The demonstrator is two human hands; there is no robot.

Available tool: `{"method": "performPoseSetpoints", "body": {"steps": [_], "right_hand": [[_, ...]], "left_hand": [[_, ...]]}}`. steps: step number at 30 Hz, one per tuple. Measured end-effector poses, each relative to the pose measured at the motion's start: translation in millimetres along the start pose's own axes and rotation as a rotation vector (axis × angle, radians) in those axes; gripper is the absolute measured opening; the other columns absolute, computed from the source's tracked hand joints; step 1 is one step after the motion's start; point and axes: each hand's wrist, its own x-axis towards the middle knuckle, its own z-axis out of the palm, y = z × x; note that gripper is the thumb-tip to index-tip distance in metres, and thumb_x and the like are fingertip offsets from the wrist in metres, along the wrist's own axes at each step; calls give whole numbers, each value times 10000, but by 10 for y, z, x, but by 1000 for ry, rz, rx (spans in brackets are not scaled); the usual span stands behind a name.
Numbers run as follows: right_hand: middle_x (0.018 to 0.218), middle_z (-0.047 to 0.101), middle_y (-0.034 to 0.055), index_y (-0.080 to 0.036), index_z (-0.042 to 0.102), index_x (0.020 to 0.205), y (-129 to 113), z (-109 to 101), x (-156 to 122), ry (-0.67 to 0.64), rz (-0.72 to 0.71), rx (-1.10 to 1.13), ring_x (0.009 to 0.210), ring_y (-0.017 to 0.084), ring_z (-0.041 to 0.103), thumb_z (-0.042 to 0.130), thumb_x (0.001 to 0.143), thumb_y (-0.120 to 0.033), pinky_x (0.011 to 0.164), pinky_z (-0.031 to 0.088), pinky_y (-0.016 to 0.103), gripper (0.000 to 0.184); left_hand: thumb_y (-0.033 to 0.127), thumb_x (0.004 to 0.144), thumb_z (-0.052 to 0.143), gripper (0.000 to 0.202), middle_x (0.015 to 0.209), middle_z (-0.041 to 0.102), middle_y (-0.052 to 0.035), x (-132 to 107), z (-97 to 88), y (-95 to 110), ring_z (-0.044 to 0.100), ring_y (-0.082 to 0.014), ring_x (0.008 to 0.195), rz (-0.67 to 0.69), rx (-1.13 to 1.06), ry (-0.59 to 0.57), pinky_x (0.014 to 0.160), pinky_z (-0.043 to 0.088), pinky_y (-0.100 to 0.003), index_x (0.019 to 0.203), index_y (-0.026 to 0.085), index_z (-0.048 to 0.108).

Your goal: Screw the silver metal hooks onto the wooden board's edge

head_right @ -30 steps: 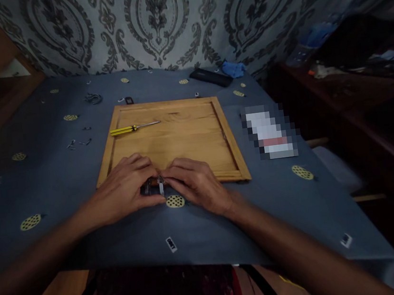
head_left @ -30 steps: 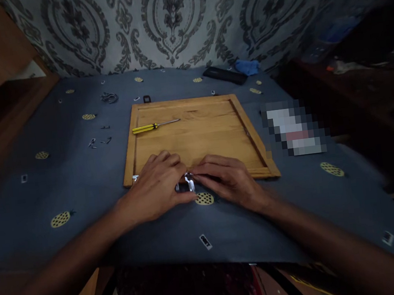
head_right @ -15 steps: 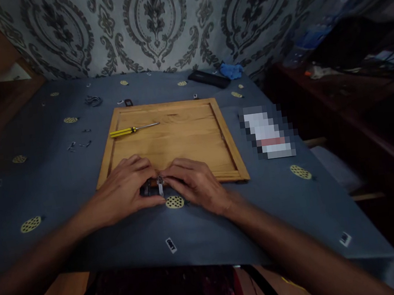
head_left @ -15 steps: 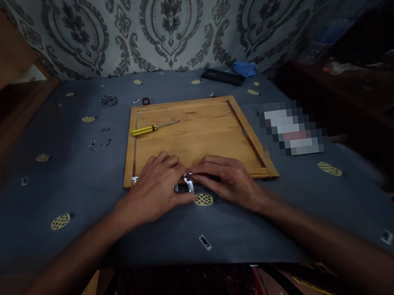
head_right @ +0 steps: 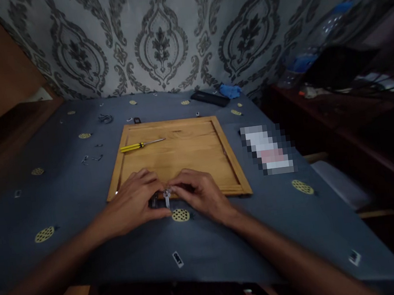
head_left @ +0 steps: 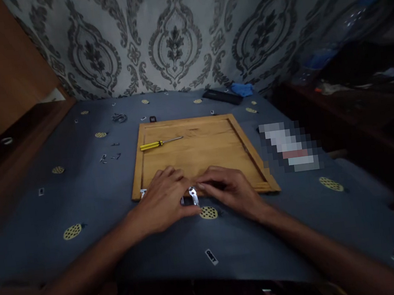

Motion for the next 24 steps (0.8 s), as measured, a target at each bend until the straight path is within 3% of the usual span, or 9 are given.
{"method": "performPoseSetpoints", "body": {"steps": [5, 10, 17, 24], "right_hand": [[846, 791, 59, -189, 772, 912, 108, -17, 253, -26, 66, 9, 765, 191, 748, 625, 939, -320, 686, 591, 304, 199], [865, 766, 71, -144, 771, 947, 193, 98, 738, -98, 70, -117, 753, 188, 700, 637, 900, -253, 676, 545, 303, 179], [1289, 676, 173, -123, 632, 1345, 182, 377, 1367, -226, -2, -338, 1037, 268, 663, 660, 886, -191, 917, 500, 397, 465], [1150, 718, 105, -194, 698, 1176, 230, 592, 1532, -307, -80, -436, 1010, 271, 650, 609, 935, -194, 884, 488, 387, 257]], "left_hand": [[492, 844, 809, 407, 1056, 650, -71, 1, 29, -21, 564, -295, 1118, 21, 0, 27, 974, 452, -425, 1033, 161, 670], [492, 863, 788, 413, 1107, 651, -88, -6, 20, -14, 560, -306, 1144, 14, 10, 14, 995, 448, -450, 1059, 149, 668], [526, 854, 785, 428, 1099, 655, -89, 4, 0, 1, 563, -307, 1123, -14, 18, -1, 952, 457, -438, 992, 142, 654], [536, 865, 773, 428, 1093, 652, -91, 6, 10, 1, 568, -306, 1139, -7, 47, 18, 961, 461, -432, 1009, 147, 670]]}}
